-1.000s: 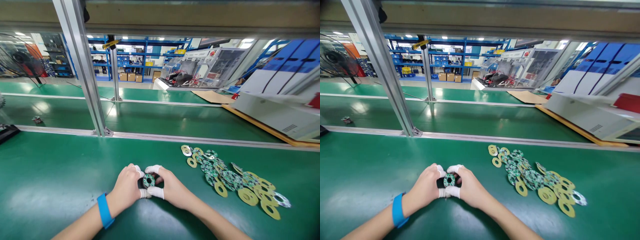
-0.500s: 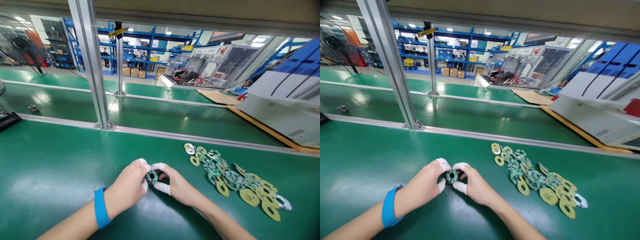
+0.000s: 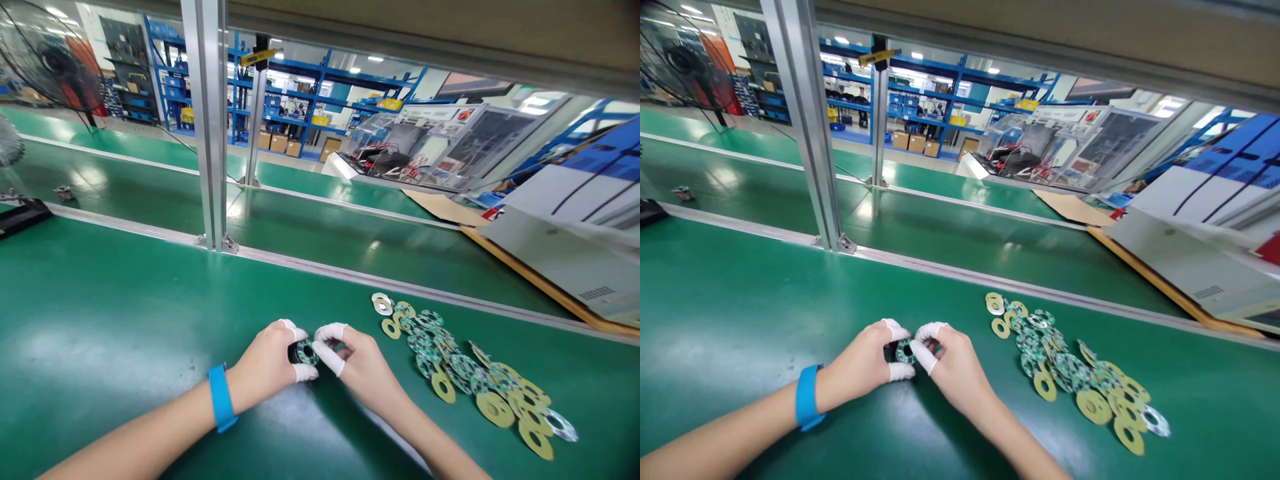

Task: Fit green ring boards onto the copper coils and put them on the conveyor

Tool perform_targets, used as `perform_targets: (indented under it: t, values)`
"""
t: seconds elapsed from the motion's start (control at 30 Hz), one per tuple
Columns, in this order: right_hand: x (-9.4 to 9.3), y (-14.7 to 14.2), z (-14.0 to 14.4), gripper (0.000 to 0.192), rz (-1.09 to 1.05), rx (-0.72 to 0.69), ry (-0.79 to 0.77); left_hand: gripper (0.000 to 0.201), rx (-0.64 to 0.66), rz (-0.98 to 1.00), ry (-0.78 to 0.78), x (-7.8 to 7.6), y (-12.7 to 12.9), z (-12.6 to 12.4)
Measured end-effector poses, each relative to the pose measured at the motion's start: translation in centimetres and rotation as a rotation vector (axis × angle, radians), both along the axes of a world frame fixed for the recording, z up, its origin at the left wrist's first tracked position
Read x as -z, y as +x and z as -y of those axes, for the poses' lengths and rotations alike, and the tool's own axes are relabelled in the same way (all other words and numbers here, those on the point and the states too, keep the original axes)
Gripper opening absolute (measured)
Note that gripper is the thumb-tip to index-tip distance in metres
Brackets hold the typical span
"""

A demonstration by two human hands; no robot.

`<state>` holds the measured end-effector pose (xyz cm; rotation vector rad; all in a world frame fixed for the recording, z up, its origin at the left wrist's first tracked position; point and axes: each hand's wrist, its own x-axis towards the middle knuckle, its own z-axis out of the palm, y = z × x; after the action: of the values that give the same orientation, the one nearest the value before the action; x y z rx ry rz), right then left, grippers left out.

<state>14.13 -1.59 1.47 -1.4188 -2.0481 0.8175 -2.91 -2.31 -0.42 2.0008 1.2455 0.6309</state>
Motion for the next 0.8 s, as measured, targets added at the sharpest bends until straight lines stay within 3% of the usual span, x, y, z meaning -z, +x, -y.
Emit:
perform_targets:
  t: [0.13, 0.23, 0.33, 0.5, 0.8]
  values:
    - [-0.5, 0.5, -0.1, 0.015, 0.014, -0.008, 0.008, 0.031, -0.012, -0.024, 0.025, -0.7, -0.2, 0.3]
    - [-0.3, 1.4, -0.4, 0.025, -0.066, -0.088, -0.179, 0.031, -0.03, -0.084, 0.156, -1.3, 0.0, 1.1]
    - [0.4, 1.8, -0.6, 0.038, -0.138, -0.199, -0.34, 0.024, 0.067, -0.269, 0.331, -1.2, 0.5, 2.1]
    - [1.5, 1.1, -0.2, 0.033, -0.194, -0.171, -0.321, 0.02, 0.203, -0.474, 0.564, -0.3, 1.2, 2.9]
    - [1.6, 0.4, -0.2, 0.027, -0.282, -0.093, -0.325, 0.018, 0.253, -0.558, 0.794, 0.8, 0.7, 3.2]
